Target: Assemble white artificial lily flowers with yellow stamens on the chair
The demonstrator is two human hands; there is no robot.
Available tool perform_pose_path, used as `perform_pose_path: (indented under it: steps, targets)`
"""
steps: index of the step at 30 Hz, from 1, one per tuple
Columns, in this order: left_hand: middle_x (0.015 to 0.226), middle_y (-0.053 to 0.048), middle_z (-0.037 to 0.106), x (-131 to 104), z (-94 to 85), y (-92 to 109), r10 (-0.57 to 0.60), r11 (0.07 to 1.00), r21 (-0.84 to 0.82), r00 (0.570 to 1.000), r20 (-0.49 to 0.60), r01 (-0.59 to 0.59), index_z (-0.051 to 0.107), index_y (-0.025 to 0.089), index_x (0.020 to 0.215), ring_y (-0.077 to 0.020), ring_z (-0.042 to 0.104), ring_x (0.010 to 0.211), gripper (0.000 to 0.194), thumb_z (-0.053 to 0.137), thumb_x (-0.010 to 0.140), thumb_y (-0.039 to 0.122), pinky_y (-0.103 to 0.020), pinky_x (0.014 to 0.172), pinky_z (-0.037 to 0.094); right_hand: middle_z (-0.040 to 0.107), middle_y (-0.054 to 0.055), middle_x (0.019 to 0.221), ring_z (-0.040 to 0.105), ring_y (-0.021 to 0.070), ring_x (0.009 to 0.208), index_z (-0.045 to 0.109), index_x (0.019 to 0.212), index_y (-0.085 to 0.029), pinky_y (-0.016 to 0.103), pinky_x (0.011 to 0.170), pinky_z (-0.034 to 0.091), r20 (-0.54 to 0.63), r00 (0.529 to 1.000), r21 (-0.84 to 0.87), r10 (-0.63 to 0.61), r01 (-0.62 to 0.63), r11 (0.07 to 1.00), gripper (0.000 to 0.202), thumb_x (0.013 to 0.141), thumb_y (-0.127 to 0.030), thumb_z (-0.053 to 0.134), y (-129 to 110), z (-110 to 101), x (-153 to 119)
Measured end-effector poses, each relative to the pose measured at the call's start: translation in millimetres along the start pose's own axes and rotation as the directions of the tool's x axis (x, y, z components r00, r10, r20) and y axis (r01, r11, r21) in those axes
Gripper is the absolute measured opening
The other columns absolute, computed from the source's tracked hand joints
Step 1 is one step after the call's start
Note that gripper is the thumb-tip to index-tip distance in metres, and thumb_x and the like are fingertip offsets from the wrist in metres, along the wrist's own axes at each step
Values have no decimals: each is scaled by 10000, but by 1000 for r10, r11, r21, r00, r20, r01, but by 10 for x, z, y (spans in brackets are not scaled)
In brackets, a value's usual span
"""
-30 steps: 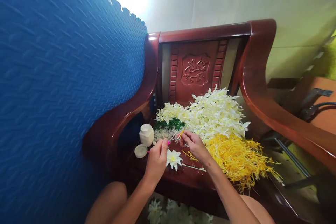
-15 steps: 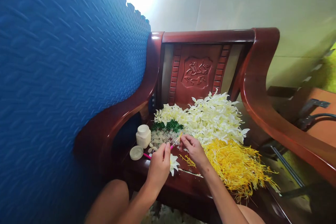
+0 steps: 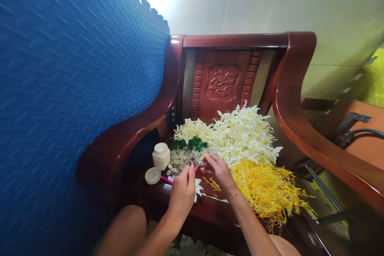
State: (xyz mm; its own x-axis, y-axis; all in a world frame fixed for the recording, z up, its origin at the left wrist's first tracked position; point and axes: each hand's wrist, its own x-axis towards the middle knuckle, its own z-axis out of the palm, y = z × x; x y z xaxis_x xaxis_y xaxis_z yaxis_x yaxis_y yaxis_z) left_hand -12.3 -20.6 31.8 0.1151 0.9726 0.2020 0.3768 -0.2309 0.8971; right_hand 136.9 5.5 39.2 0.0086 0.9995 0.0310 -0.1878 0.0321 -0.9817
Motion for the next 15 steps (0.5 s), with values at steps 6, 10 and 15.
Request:
perform_pose_path:
  steps: [6,10,15]
  targets:
    - [649,24,475,-43,1,29,-5,1000,-13,1000,12,5,460,195,755,-126,420,600,350,301,985,406,-269,582,252,557,-1,665,564,160,604,646,783,-185,308,626,477,-41,999,52,-1,3,999,405,795,-588,603,55,44,14]
    - [634,27,447,4,-86,-8,-21,995,-99,996,-84,13,443,194,715,-121,400,599,371,342,969,444,-256,571,271,561,24,657,564,190,634,627,759,-190,333,650,452,-176,981,-321,-83,22,947,430,878,-570,465,86,-42,19]
    - [528,69,302,204,-342,-138,-269,868,-480,933,-239,128,375,205,653,-78,282,435,464,418,883,606,-217,422,218,651,61,920,575,198,851,631,865,-210,297,742,384,-28,985,-895,-171,51,443,227,918,-313,436,208,-135,104]
